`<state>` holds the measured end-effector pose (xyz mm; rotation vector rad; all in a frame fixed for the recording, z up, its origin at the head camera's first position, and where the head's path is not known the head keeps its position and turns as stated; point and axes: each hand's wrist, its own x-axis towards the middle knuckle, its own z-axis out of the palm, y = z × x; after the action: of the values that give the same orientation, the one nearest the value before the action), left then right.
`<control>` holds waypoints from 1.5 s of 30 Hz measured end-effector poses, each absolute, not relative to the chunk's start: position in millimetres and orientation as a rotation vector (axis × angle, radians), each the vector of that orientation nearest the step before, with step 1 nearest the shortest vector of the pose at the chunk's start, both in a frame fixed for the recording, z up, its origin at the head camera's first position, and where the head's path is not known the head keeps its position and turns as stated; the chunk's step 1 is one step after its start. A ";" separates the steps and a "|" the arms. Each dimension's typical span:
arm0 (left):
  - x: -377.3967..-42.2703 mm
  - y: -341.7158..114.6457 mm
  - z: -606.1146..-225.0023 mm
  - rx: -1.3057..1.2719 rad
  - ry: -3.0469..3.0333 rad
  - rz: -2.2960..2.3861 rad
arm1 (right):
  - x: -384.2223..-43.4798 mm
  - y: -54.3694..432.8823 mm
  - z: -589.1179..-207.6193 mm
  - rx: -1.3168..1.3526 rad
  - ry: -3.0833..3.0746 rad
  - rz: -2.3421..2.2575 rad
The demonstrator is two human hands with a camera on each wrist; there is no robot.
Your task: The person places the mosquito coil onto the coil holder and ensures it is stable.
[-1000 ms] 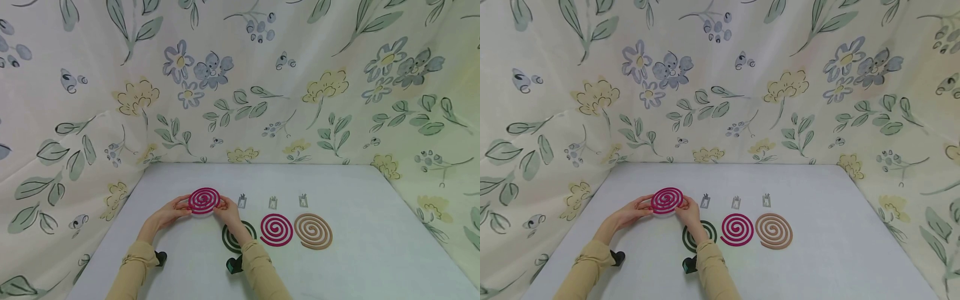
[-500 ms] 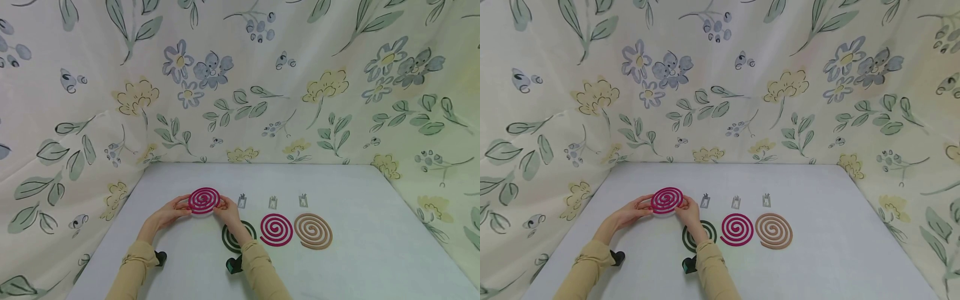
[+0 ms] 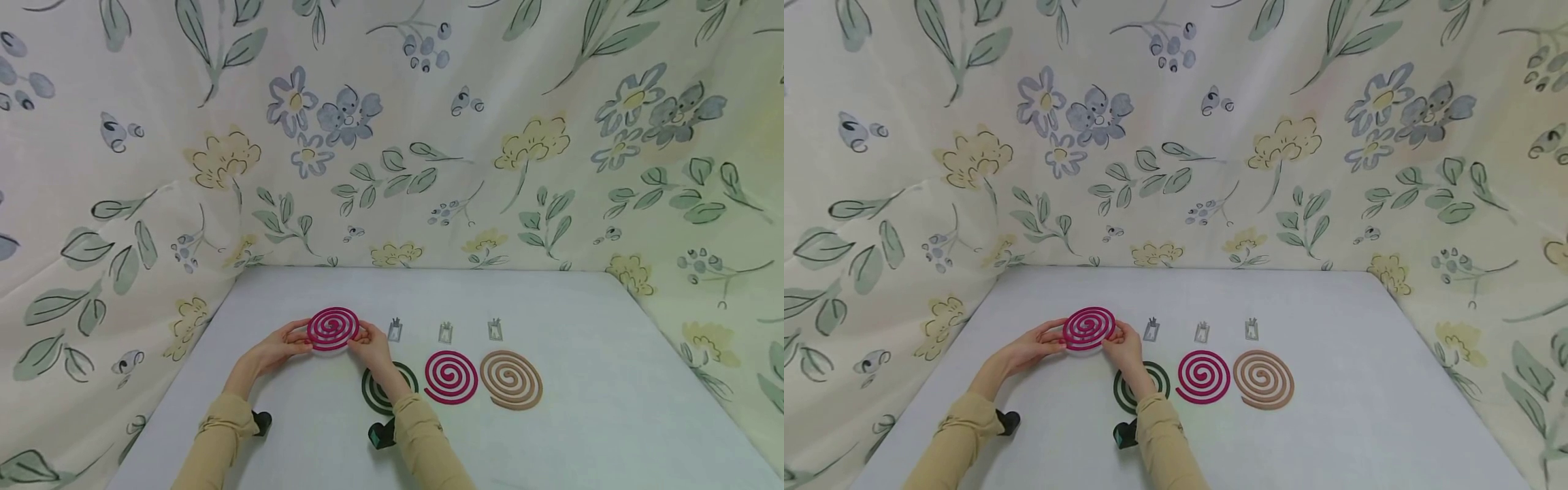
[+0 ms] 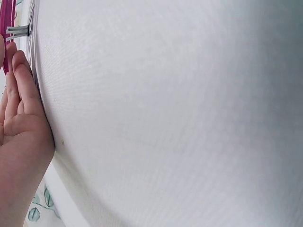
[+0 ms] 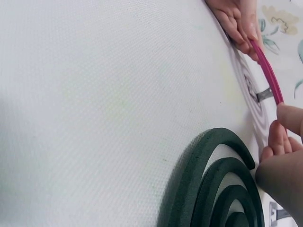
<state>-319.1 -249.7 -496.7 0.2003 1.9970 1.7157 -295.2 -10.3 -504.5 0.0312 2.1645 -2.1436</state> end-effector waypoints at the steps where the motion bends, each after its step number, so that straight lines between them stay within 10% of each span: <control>1: -319.0 -249.4 -496.4 0.198 1.996 1.717 | -295.3 -10.3 -504.6 0.030 2.164 -2.143; 45: -321.7 -250.7 -497.8 0.184 2.025 1.675 | -295.4 -10.2 -503.4 0.055 2.167 -2.123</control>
<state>-321.7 -250.7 -497.8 0.1844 2.0250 1.6753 -295.4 -10.2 -503.4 0.0547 2.1668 -2.1229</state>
